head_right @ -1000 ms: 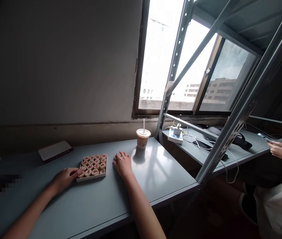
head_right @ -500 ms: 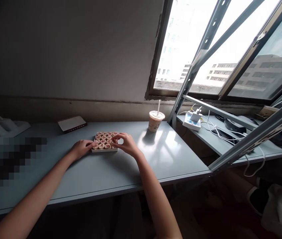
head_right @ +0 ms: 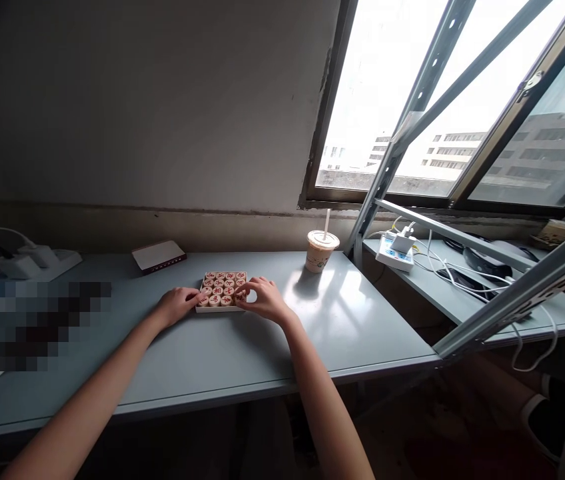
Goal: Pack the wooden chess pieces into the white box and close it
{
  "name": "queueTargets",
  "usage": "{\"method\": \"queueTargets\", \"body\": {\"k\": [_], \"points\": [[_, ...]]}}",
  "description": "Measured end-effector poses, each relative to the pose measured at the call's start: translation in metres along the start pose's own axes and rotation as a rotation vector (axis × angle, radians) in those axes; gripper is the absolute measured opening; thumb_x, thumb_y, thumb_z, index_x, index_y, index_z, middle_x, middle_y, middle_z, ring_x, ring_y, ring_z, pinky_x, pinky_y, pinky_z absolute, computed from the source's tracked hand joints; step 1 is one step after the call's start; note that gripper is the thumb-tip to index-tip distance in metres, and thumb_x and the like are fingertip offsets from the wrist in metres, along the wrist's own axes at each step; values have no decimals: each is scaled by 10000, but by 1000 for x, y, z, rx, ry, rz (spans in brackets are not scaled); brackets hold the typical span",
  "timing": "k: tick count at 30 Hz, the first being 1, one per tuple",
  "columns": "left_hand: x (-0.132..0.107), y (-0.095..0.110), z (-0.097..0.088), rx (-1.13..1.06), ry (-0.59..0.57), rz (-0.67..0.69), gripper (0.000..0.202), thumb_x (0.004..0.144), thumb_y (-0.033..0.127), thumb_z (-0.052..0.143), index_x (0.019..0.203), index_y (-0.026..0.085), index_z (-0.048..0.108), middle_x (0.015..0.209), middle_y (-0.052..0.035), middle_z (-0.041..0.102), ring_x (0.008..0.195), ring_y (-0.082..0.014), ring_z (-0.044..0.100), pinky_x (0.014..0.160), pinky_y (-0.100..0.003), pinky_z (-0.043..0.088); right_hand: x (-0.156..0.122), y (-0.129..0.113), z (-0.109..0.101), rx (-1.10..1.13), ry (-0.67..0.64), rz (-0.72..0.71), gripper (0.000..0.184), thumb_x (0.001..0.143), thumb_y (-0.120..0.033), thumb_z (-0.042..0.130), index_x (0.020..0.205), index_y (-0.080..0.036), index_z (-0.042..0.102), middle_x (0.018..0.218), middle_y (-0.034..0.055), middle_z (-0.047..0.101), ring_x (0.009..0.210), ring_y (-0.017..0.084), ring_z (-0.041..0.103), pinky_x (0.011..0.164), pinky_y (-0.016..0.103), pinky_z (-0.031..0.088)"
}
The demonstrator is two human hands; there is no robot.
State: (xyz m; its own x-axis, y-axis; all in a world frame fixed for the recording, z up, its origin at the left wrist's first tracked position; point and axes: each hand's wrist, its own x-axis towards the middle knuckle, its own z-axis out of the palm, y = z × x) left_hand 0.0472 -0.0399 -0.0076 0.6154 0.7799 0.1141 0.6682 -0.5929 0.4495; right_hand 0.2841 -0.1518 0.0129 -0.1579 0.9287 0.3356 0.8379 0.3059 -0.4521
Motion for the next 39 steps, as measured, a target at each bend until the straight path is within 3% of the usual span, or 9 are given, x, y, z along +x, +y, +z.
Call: {"method": "queueTargets", "body": {"k": [4,8,16,20,23,25,30,33,39], "points": [[-1,0,0,-7,2,11,513,832,586,330,632,200,602,638,-44,625,611,-191,538,551,-255,286,1,1,2,-9,-3,0,278,805,-445,633,1032,-286,653,932,24,598,926,186,528,858,359,397],[-1,2,-1,5,-13,-3,522,848,589,307,617,200,567,601,-31,585,604,-187,522,559,-256,283,3,-6,8,-95,70,-41,369,816,-452,619,1175,-365,608,1173,45,549,1061,222,478,906,401,395],[-1,0,0,31,12,10,523,879,568,290,646,209,590,620,-36,613,614,-192,549,559,-256,302,4,-12,16,-219,90,-180,192,844,-355,608,1008,-352,707,1404,-22,446,1257,261,374,951,446,366],[8,-12,1,76,346,-55,391,915,461,304,876,212,604,746,-53,662,705,-209,610,618,-268,385,5,-10,16,-218,102,-188,186,839,-340,615,998,-359,709,1406,-35,447,1259,251,388,958,442,369],[18,-33,3,102,637,-73,319,888,311,374,1129,167,527,1049,-115,651,978,-248,601,808,-326,448,6,-10,15,-208,113,-179,180,824,-344,634,985,-354,712,1409,-44,443,1260,249,393,961,443,373],[25,-52,4,148,694,-84,410,846,243,413,1232,115,466,1250,-169,554,1172,-288,505,933,-386,424,6,-9,14,-202,128,-158,160,822,-362,635,956,-347,721,1391,-44,465,1253,251,402,959,447,374],[39,-91,7,250,532,-178,546,846,249,397,1354,51,373,1465,-197,330,1372,-333,262,1089,-484,277,6,-8,11,-184,106,-174,163,849,-359,598,959,-359,719,1390,-42,467,1253,251,405,953,451,371],[44,-101,6,292,448,-196,544,870,286,352,1358,46,389,1452,-180,364,1373,-326,260,1116,-524,197,5,-10,10,-175,119,-180,174,852,-327,594,976,-358,712,1377,-29,480,1241,244,410,953,443,365],[39,-96,4,327,484,-185,486,863,241,336,1309,99,463,1374,-146,479,1320,-292,353,1121,-499,185,5,-15,6,-200,204,-158,236,882,-327,537,764,-259,731,1099,53,611,1030,216,495,863,394,381]]}}
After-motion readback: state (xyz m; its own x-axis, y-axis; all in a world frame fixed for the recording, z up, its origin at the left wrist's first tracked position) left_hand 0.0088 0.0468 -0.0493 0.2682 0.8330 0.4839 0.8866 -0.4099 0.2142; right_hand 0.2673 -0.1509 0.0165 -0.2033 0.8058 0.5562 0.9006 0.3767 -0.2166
